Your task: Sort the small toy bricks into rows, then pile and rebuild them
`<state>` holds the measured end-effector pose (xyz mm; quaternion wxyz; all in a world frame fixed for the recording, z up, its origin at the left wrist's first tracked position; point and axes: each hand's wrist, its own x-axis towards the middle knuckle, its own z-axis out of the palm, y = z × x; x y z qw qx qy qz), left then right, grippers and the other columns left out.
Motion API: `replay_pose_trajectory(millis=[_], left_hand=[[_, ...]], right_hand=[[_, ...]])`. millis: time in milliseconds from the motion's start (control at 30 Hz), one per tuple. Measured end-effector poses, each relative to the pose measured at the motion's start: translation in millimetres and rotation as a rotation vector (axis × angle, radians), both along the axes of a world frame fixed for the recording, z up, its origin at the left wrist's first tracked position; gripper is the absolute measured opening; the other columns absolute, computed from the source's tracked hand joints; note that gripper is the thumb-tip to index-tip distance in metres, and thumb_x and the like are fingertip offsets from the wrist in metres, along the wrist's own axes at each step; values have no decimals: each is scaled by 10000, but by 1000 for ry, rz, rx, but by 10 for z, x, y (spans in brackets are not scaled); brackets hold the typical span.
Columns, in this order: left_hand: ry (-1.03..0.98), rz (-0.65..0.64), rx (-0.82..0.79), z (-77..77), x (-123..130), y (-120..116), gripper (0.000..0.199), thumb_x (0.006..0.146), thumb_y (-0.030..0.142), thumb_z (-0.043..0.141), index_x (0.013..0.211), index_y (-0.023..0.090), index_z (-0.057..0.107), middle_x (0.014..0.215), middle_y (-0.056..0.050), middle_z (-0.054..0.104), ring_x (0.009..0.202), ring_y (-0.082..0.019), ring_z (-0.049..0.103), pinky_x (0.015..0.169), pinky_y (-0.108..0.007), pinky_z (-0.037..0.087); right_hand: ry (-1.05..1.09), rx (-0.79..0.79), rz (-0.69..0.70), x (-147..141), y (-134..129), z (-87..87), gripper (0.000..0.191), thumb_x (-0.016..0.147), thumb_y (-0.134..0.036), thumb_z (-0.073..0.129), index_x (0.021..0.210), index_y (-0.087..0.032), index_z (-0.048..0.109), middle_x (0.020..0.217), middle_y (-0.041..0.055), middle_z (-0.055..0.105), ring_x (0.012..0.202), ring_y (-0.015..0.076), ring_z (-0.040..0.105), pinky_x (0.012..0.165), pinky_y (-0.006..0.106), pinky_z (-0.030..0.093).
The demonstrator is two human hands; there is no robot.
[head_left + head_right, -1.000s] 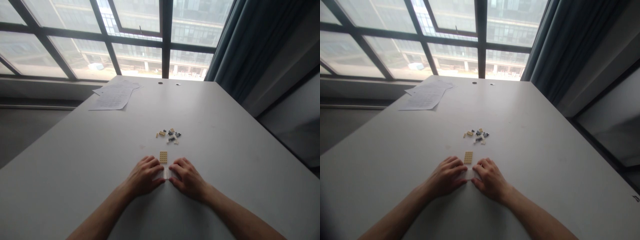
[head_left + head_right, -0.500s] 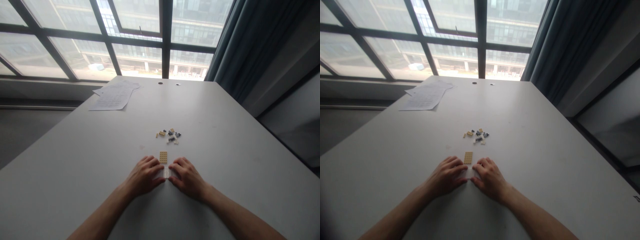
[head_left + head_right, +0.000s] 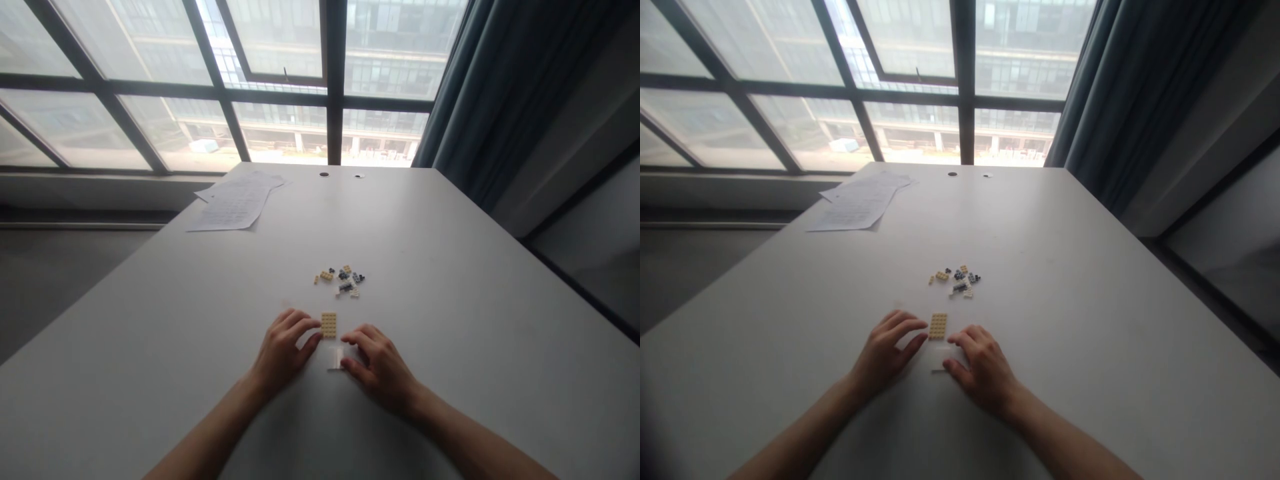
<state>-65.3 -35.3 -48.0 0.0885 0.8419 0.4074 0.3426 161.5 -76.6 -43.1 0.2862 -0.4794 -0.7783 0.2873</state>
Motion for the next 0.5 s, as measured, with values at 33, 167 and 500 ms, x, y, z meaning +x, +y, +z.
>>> replay_pose_trajectory(millis=[33,167,500], left_hand=[[4,36,-3,17,1,69,119,855,189,546,940,197,629,881,-42,636,851,-181,564,796,-323,474],[102,253,-41,106,69,465,221,820,205,550,1027,191,625,950,-53,640,931,-223,563,858,-373,461],[233,458,-70,31,491,1012,281,775,422,620,919,190,688,962,-94,648,968,-296,544,840,-427,432]], right_hand=[[2,1,1,-2,2,-9,236,841,-263,625,1070,-209,612,1013,61,598,949,209,535,855,338,428],[10,7,2,-3,7,-47,236,837,-261,627,1067,-213,612,1010,57,599,955,209,530,863,339,419],[41,8,9,12,9,-54,220,833,-261,620,1046,-207,626,978,59,607,944,208,530,863,334,412]])
